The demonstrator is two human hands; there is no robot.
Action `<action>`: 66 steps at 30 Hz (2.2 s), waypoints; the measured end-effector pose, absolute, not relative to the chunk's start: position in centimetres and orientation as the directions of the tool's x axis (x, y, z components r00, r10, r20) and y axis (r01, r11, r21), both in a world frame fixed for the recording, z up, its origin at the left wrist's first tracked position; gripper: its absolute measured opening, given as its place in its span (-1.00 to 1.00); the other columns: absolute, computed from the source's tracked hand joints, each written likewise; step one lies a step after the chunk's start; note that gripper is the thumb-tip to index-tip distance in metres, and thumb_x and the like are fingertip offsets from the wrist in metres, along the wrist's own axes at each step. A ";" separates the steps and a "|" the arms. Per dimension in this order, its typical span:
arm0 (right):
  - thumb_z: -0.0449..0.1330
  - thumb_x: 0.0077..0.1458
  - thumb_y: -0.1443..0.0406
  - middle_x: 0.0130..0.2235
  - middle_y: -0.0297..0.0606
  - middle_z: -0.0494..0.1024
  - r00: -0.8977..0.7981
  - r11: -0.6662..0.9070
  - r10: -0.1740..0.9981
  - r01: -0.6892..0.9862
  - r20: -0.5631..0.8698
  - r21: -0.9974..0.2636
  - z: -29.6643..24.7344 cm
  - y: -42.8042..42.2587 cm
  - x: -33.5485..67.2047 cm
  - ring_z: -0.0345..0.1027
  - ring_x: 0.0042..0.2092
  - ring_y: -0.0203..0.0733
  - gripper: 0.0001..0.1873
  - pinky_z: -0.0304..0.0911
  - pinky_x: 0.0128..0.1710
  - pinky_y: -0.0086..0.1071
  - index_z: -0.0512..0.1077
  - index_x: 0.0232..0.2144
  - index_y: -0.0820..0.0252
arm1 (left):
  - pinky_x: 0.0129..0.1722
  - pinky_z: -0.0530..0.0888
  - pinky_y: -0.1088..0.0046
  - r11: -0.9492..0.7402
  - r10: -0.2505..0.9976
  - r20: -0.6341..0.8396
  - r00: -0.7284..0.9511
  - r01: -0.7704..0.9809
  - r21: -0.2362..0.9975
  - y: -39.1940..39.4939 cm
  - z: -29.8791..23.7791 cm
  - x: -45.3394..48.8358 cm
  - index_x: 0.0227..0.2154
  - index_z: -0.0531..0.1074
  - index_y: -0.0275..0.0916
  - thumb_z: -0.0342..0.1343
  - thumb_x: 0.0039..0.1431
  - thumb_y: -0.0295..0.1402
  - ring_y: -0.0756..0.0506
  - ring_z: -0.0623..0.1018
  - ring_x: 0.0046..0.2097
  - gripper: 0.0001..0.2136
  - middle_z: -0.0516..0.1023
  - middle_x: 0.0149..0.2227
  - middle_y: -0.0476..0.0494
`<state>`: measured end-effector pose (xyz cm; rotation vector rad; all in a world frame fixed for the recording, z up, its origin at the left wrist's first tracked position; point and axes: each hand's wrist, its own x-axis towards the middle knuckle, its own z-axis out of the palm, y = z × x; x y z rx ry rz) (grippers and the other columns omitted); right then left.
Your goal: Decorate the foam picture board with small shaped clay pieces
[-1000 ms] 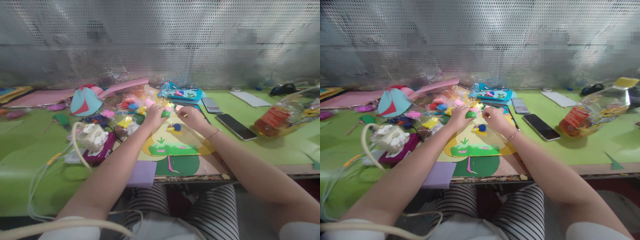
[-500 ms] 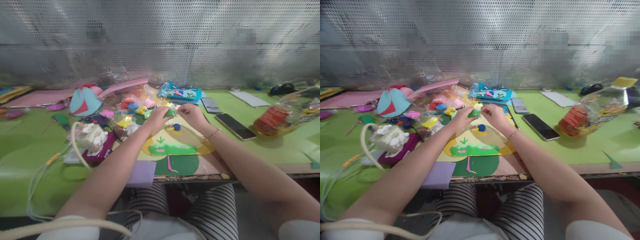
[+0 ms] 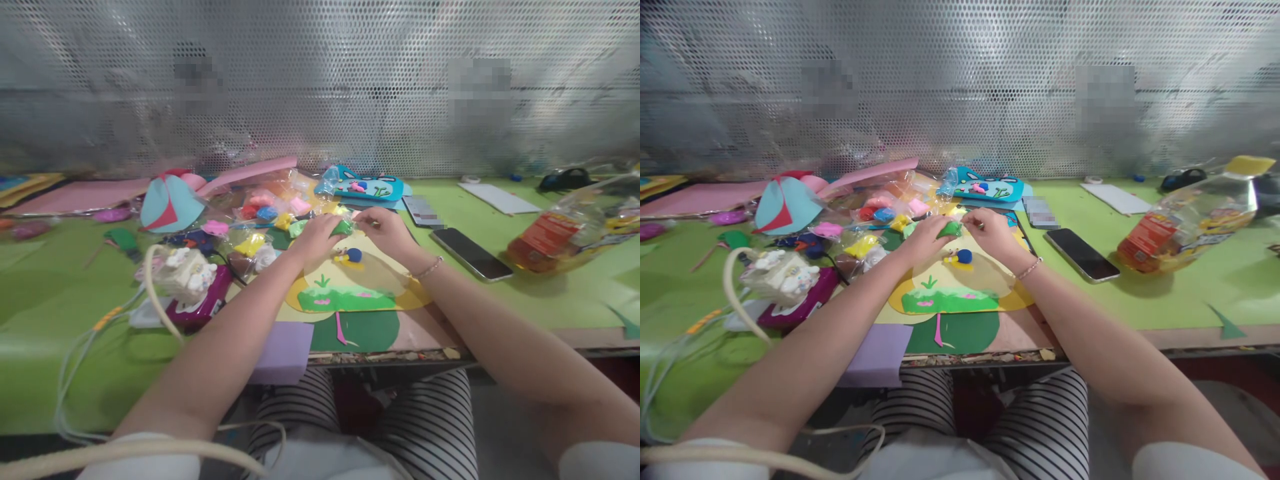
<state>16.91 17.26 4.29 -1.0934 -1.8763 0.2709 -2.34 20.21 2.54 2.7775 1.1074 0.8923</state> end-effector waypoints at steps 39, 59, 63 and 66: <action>0.01 0.12 0.27 -0.28 -0.25 0.25 -0.499 0.616 0.775 0.462 0.387 -0.638 5.3 15.8 16.2 0.21 -0.11 -0.13 -0.78 0.32 -0.08 -0.17 0.43 -0.46 0.11 | -0.09 0.37 0.24 -0.733 0.572 0.513 0.640 0.679 -0.031 18.0 4.0 -1.6 -0.23 0.27 -0.26 -0.17 0.29 -0.21 -0.20 0.43 -0.07 -0.76 0.44 -0.18 -0.27; 0.03 -0.05 0.43 -0.26 -0.20 0.40 -0.149 0.536 0.819 0.541 0.553 -0.648 4.7 18.1 18.0 0.32 -0.30 -0.22 -0.73 0.35 -0.31 -0.30 0.43 -0.28 0.20 | 0.09 0.18 -0.08 -0.121 0.869 0.493 0.041 0.984 0.133 19.5 3.1 -4.5 0.25 -0.01 -0.25 -0.10 0.20 -0.34 -0.40 0.20 0.21 -0.46 0.24 0.18 -0.46; 0.04 -0.01 0.41 -0.25 -0.19 0.44 -0.210 0.553 0.811 0.579 0.546 -0.599 4.3 18.0 17.7 0.34 -0.27 -0.20 -0.75 0.34 -0.32 -0.32 0.45 -0.28 0.18 | 0.00 0.33 0.07 -0.089 0.862 0.503 -0.054 0.962 0.256 20.6 3.0 -5.0 0.18 0.08 -0.31 -0.03 0.16 -0.35 -0.36 0.36 0.08 -0.49 0.26 0.10 -0.49; 0.05 0.01 0.41 -0.27 -0.19 0.44 -0.231 0.547 0.817 0.601 0.528 -0.583 4.2 17.9 17.6 0.34 -0.32 -0.22 -0.75 0.33 -0.36 -0.33 0.46 -0.26 0.20 | 0.02 0.36 0.15 -0.192 0.820 0.569 -0.051 0.913 0.359 21.4 2.8 -5.3 0.16 0.08 -0.31 -0.02 0.14 -0.42 -0.29 0.36 0.11 -0.49 0.23 0.10 -0.48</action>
